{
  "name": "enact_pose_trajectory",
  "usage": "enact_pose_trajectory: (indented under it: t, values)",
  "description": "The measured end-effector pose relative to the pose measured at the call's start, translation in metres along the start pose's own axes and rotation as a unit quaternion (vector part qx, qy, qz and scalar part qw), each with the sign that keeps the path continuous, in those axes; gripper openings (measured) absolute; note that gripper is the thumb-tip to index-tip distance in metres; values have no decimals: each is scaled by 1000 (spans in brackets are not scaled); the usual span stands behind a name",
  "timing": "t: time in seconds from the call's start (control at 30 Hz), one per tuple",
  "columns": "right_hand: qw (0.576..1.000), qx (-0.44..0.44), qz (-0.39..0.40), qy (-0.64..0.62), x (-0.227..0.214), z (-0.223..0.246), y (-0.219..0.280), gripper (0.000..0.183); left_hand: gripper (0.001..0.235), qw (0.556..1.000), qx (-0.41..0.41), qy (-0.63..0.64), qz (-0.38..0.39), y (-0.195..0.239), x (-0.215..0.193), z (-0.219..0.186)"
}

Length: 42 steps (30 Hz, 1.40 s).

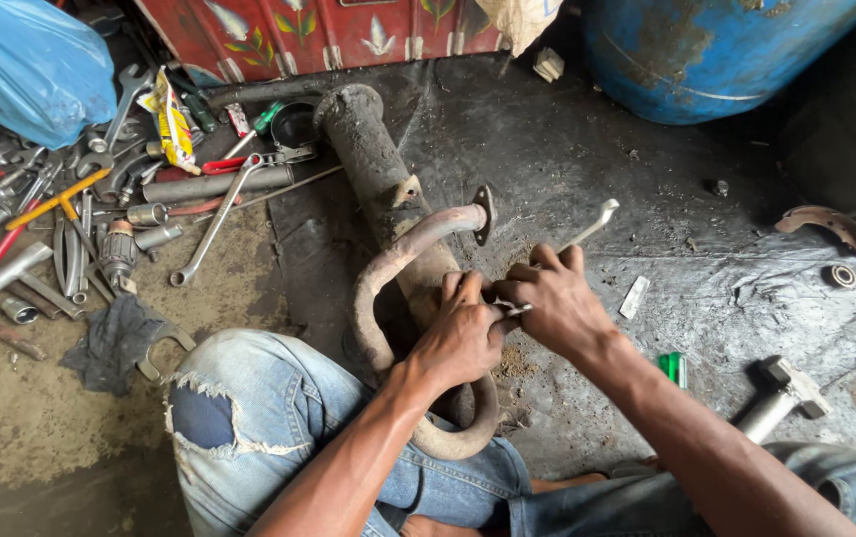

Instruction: The person sits on the floor and uses a wrench to loosen and remove bolts from a rusty exhaust pipe. They then use a screwdriver to pry at the pipe's flange and continue to work on the bolts with the wrench.

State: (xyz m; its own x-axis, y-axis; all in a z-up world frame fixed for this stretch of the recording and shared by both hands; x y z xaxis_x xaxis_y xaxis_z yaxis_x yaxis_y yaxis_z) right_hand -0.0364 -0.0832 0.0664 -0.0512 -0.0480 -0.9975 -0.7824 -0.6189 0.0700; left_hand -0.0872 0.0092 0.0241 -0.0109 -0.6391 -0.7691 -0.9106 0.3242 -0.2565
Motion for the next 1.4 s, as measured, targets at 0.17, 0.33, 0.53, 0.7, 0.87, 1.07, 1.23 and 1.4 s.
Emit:
enact_pose_trajectory:
  t: [0.17,0.33,0.53,0.7,0.87,1.07,1.23,1.4]
  values:
    - [998,45,39,10,3,-2,-2,20,24,1000,-16,-6,16,0,1,0]
    - [965,81,-32,-249,48,-37,-3,22,20,999,-28,-9,-31,1,-1,5]
    - [890,171,79,-416,122,-61,-12,20,17,992,0,42,-118,4,-8,9]
    - [900,134,59,-410,102,-57,-11,22,17,990,-121,42,-61,3,-13,16]
    - [973,67,-32,-221,42,-38,-3,21,13,998,-44,-31,-45,-2,-15,4]
    - [999,46,13,-15,21,-25,1,15,17,992,14,-120,31,-21,-5,2]
    - [994,-1,-84,-73,22,-31,1,17,17,990,71,-121,28,-26,-3,-11]
    - [991,20,-89,-94,35,-36,7,29,14,991,96,-91,16,-28,-1,-12]
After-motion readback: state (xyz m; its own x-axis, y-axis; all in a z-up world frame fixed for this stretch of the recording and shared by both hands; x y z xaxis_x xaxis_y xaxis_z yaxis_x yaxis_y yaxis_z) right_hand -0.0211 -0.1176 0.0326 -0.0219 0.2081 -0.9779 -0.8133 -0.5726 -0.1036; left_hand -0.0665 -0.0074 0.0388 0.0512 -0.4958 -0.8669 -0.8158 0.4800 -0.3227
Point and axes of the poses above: each hand's wrist, its own y-axis away from the middle knuckle, its own x-axis out of the palm, z = x × y, the point moved 6 cm from there along -y, towards the middle knuckle, and after that the axes turned 10 degrees about x, right-handed, at the moved point
